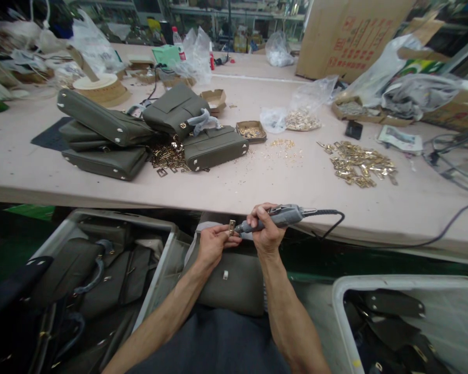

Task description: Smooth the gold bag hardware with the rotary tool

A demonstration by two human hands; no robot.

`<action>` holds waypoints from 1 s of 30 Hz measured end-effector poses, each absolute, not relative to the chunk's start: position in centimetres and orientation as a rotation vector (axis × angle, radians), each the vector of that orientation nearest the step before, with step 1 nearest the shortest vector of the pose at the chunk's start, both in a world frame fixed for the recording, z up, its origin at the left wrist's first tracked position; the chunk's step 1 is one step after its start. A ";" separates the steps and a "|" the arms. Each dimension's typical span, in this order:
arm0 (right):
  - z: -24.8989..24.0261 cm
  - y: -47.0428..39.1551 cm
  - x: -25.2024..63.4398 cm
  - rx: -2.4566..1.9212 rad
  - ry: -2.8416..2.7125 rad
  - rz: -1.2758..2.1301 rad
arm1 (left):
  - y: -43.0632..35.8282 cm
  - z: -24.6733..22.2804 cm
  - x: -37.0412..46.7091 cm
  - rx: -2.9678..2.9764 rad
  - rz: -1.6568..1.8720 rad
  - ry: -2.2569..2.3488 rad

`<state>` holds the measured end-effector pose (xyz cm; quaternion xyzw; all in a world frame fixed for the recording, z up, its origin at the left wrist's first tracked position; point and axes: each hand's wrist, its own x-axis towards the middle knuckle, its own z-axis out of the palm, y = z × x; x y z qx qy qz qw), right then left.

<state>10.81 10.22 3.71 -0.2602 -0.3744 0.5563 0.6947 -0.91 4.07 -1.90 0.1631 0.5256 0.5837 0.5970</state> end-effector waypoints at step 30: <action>4.6 8.2 9.1 -0.548 -1.129 1.122 | 4.0 -2.3 -1.2 0.454 1.345 1.200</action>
